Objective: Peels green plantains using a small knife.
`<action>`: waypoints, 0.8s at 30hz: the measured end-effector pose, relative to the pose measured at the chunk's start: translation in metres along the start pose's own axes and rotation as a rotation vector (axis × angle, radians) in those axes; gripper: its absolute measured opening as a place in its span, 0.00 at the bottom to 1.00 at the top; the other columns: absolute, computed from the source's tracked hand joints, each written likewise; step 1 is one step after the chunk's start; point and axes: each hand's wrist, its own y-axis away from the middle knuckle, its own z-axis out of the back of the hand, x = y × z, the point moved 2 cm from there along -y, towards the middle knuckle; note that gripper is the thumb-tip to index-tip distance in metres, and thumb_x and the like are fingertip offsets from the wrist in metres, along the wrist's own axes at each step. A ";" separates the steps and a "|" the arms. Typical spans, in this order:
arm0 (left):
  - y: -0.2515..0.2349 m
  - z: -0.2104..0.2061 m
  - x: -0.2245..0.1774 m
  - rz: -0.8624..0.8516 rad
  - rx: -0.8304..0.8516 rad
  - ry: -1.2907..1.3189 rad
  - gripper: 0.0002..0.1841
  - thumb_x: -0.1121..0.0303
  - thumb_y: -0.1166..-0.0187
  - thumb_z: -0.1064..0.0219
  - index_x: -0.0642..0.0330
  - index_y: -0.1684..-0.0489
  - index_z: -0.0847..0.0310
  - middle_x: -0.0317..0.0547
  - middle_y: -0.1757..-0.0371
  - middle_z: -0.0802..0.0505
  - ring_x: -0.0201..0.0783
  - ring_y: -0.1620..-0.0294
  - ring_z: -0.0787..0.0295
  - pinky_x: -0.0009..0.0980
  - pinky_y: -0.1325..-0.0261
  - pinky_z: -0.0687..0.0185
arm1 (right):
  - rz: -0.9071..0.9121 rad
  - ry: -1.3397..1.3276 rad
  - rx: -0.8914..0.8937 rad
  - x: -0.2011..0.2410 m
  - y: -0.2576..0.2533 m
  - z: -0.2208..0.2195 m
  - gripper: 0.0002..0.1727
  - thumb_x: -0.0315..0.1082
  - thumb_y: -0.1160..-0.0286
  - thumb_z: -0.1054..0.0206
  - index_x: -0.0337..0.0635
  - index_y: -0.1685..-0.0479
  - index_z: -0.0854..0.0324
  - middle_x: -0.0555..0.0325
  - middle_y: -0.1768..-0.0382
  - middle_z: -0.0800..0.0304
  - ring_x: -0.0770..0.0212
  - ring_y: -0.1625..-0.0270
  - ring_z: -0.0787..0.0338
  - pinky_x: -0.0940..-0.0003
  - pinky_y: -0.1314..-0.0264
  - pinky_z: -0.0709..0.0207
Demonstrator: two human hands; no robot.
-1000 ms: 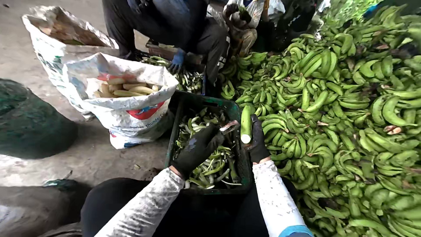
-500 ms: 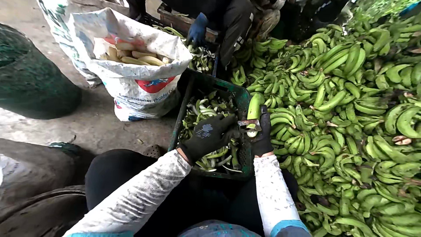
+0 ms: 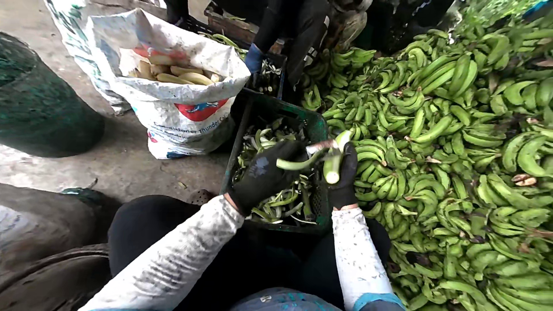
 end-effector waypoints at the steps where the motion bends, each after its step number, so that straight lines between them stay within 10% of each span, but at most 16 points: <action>1: 0.005 -0.007 -0.005 -0.010 0.027 0.022 0.19 0.59 0.23 0.29 0.52 0.36 0.15 0.44 0.48 0.09 0.39 0.49 0.10 0.44 0.45 0.12 | 0.078 0.171 -0.082 0.006 0.002 0.001 0.19 0.54 0.10 0.49 0.61 0.31 0.24 0.70 0.53 0.11 0.75 0.57 0.11 0.73 0.58 0.13; 4: 0.007 -0.019 -0.007 -0.018 0.068 -0.015 0.21 0.58 0.25 0.28 0.50 0.34 0.15 0.45 0.52 0.09 0.43 0.52 0.10 0.46 0.49 0.12 | 0.176 0.526 -0.153 0.013 0.003 0.001 0.33 0.47 0.13 0.44 0.59 0.10 0.44 0.62 0.22 0.26 0.66 0.29 0.20 0.58 0.30 0.21; 9: -0.022 0.002 0.023 0.137 -0.038 -0.227 0.24 0.60 0.27 0.26 0.49 0.30 0.18 0.58 0.43 0.10 0.60 0.45 0.11 0.61 0.49 0.16 | -0.208 0.179 0.196 -0.002 0.018 -0.014 0.17 0.50 0.10 0.48 0.58 0.36 0.21 0.67 0.60 0.11 0.74 0.64 0.13 0.77 0.66 0.16; 16: -0.014 0.005 0.022 0.064 -0.065 -0.107 0.24 0.58 0.24 0.27 0.52 0.29 0.19 0.50 0.41 0.09 0.48 0.40 0.12 0.51 0.37 0.16 | -0.126 0.024 0.104 -0.001 0.007 -0.017 0.17 0.52 0.09 0.51 0.61 0.34 0.22 0.69 0.54 0.11 0.75 0.58 0.12 0.75 0.60 0.15; 24: 0.000 -0.009 -0.003 -0.059 -0.036 -0.203 0.25 0.48 0.16 0.38 0.52 0.28 0.19 0.54 0.48 0.12 0.54 0.50 0.13 0.53 0.51 0.17 | 0.100 -0.080 -0.113 0.011 -0.016 -0.023 0.19 0.53 0.07 0.54 0.55 0.32 0.28 0.65 0.47 0.16 0.70 0.46 0.13 0.66 0.43 0.15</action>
